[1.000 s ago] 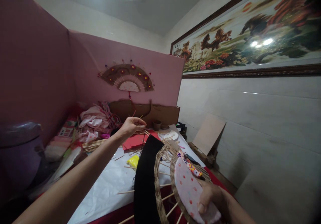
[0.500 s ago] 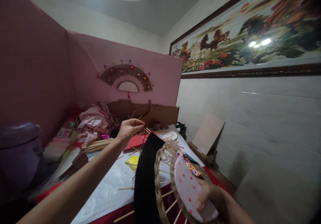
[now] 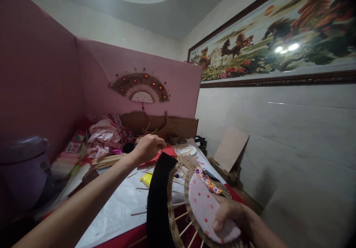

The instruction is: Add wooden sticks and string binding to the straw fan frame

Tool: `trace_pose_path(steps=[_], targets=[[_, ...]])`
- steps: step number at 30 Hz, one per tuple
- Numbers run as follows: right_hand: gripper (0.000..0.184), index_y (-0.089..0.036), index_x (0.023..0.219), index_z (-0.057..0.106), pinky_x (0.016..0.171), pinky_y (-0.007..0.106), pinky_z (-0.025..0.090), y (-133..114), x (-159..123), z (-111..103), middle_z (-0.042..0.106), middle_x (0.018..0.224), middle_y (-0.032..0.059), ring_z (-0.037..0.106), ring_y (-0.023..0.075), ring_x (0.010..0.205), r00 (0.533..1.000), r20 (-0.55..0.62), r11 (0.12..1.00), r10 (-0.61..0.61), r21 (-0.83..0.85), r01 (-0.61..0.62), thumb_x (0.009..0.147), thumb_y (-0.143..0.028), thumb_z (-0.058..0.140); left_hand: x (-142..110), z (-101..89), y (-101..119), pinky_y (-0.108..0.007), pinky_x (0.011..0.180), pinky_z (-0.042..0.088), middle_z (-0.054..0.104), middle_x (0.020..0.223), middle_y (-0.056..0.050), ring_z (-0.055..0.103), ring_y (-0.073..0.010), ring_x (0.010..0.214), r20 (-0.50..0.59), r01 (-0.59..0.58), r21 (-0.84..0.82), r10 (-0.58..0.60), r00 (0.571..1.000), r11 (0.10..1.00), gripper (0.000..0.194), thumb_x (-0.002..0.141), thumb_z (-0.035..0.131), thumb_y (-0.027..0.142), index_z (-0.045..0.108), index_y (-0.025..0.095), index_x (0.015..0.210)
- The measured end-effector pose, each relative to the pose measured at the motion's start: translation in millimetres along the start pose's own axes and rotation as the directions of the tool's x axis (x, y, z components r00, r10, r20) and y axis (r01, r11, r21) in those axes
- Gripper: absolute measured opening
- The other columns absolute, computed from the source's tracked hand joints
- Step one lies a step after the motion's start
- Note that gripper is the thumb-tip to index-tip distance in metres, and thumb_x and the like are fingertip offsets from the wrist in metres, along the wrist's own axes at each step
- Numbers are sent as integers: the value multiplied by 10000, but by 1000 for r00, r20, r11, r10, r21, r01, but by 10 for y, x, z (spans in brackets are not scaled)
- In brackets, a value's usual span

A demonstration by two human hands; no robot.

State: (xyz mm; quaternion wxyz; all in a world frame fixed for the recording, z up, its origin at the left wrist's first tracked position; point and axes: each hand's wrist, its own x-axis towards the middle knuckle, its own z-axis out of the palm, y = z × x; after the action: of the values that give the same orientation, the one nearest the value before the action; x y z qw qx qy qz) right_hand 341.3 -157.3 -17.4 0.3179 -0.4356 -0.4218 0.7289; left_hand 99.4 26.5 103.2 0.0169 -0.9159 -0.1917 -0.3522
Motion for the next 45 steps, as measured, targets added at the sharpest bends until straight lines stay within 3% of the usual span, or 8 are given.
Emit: trace_pose_path(steps=[8, 13, 18, 22, 32, 38, 45], targets=[[438, -105, 797, 628, 502, 193, 453, -24, -30, -7, 645, 712, 16, 573, 110, 563, 999, 17, 997, 42, -70, -41, 365, -80, 698, 133, 33, -58, -194, 589, 408, 681, 678, -36, 592, -125, 616, 91, 111, -159, -97, 991, 981, 160, 699, 561, 177, 721, 176, 705], [462, -109, 813, 624, 446, 180, 436, -33, -55, 3, 632, 651, -3, 543, 95, 503, 999, 0, 996, 46, -73, -46, 358, -91, 706, 143, 48, -155, -192, 533, 388, 655, 599, -6, 572, -128, 582, 130, 226, -167, -205, 970, 960, 144, 636, 596, 213, 712, 162, 704], [489, -104, 838, 620, 457, 172, 433, -39, -71, 23, 639, 684, 9, 554, 99, 540, 1000, 4, 998, 6, -63, -6, 358, -87, 710, 130, 54, -132, -189, 531, 390, 652, 599, 8, 580, -125, 590, 214, 289, -192, -248, 945, 938, 157, 603, 547, 149, 685, 174, 676], [487, -87, 840, 624, 437, 170, 420, -51, -82, 24, 632, 685, 15, 551, 100, 534, 1000, 12, 998, 8, -61, -8, 360, -76, 705, 124, 71, -53, -191, 521, 389, 651, 611, -1, 579, -121, 581, 238, 284, -228, -230, 944, 931, 166, 608, 519, 135, 669, 163, 673], [490, -116, 849, 595, 454, 182, 415, -26, -104, 40, 624, 699, 11, 546, 105, 540, 1000, 12, 999, -28, -25, 28, 372, -83, 698, 134, 47, -70, -196, 532, 406, 681, 633, -24, 586, -139, 598, 161, 272, -244, -238, 958, 931, 186, 649, 547, 176, 723, 170, 706], [452, -106, 787, 604, 462, 188, 432, -16, -104, 48, 620, 682, 10, 548, 103, 535, 1000, 13, 998, -19, -57, 20, 351, -93, 724, 172, -34, -95, -189, 527, 395, 679, 636, -16, 578, -131, 589, 311, 229, -121, -183, 933, 966, 271, 598, 491, 83, 730, 175, 687], [462, -111, 783, 604, 468, 181, 429, -54, -135, 112, 616, 686, 1, 538, 97, 544, 1000, 11, 998, -25, -63, 25, 341, -106, 735, 186, -116, -70, -178, 516, 391, 654, 561, -11, 571, -123, 551, 380, 198, -116, -141, 914, 973, 347, 513, 447, 4, 726, 182, 616]])
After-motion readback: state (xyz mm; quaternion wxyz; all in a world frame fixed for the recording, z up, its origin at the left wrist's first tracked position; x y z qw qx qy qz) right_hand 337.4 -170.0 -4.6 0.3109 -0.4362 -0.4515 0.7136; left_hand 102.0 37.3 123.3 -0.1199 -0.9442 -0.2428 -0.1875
